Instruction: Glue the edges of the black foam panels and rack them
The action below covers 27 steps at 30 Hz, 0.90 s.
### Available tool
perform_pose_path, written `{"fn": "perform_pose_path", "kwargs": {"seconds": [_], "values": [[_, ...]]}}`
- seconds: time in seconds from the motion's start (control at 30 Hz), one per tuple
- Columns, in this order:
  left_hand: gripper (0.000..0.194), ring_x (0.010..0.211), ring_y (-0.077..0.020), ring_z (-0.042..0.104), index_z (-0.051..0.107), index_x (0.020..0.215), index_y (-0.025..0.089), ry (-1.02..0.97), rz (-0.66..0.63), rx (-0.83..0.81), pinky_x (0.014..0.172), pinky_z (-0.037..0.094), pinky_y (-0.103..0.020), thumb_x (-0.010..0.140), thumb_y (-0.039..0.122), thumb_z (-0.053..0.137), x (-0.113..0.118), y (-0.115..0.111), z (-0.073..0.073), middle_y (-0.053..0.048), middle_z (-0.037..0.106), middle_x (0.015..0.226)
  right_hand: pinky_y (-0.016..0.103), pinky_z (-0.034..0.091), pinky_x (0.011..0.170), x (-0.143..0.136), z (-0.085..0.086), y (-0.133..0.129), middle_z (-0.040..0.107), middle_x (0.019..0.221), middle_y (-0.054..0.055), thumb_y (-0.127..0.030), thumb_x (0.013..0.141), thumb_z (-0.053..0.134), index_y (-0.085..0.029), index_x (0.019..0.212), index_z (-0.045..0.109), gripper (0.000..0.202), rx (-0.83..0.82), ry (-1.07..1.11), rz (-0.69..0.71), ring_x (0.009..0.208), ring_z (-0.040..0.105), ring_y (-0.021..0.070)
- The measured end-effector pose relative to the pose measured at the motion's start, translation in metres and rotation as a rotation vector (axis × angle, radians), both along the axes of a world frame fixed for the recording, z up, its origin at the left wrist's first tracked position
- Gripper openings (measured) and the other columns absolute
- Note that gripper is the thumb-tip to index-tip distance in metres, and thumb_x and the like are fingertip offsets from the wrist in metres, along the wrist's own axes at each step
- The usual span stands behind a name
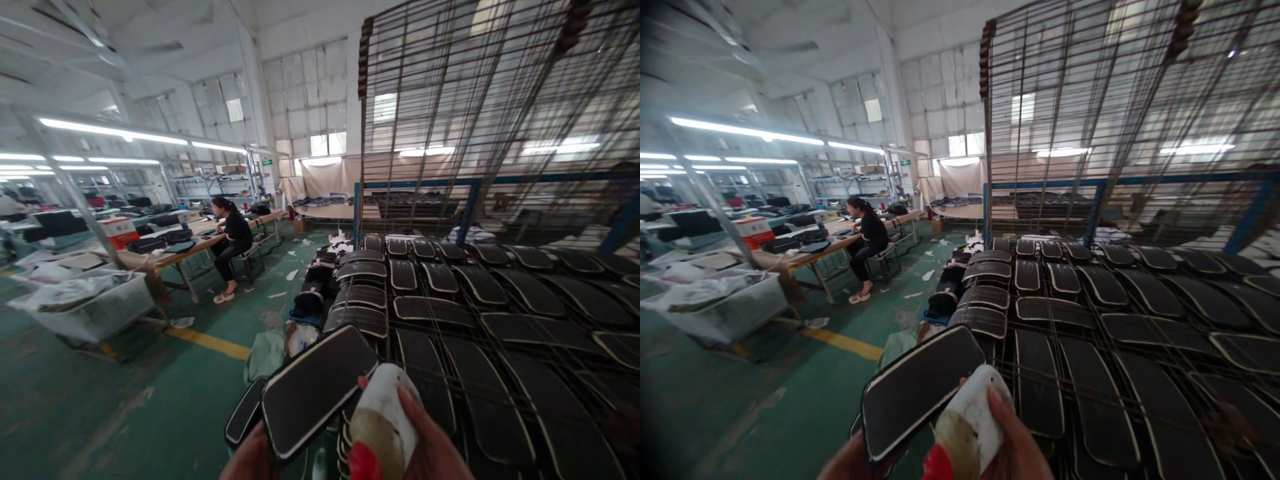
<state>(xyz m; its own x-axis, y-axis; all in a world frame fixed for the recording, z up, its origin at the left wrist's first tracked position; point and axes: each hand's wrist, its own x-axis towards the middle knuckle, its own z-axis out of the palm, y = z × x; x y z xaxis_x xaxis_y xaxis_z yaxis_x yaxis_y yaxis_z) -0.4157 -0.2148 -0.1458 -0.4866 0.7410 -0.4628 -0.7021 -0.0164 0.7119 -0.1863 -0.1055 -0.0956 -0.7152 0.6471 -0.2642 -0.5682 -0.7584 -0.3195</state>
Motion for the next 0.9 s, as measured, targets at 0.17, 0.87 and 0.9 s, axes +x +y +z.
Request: {"fn": "perform_pose_path", "kwargs": {"seconds": [0.17, 0.87, 0.9], "values": [[0.029, 0.099, -0.0322, 0.076, 0.077, 0.110, 0.007, 0.211, -0.381, 0.090, 0.085, 0.061, -0.039, 0.091, 0.027, 0.066, -0.045, -0.004, 0.080, -0.022, 0.078, 0.113, 0.036, 0.063, 0.078, 0.011, 0.025, 0.011, 0.071, 0.110, 0.015, -0.030, 0.067, 0.106, -0.007, 0.114, 0.074, 0.061, 0.024, -0.032, 0.069, 0.084, 0.071, 0.0244], [0.065, 0.103, -0.0378, 0.075, 0.073, 0.108, 0.022, 0.100, -0.665, -0.069, 0.084, 0.063, -0.046, 0.056, -0.016, 0.068, -0.029, 0.029, 0.122, -0.008, 0.080, 0.092, 0.038, 0.063, 0.079, 0.071, 0.068, 0.038, 0.069, 0.113, 0.019, -0.035, 0.054, 0.109, -0.012, 0.108, 0.074, 0.069, 0.255, -0.270, -0.451, 0.096, 0.070, 0.0315], [0.068, 0.104, -0.0399, 0.075, 0.072, 0.113, 0.024, 0.047, -0.639, -0.092, 0.083, 0.063, -0.048, 0.056, -0.012, 0.068, -0.031, 0.029, 0.120, -0.009, 0.080, 0.092, 0.034, 0.063, 0.075, 0.074, 0.072, 0.042, 0.071, 0.108, 0.017, -0.037, 0.054, 0.109, -0.013, 0.104, 0.074, 0.066, 0.308, -0.295, -0.508, 0.091, 0.070, 0.0293]]}}
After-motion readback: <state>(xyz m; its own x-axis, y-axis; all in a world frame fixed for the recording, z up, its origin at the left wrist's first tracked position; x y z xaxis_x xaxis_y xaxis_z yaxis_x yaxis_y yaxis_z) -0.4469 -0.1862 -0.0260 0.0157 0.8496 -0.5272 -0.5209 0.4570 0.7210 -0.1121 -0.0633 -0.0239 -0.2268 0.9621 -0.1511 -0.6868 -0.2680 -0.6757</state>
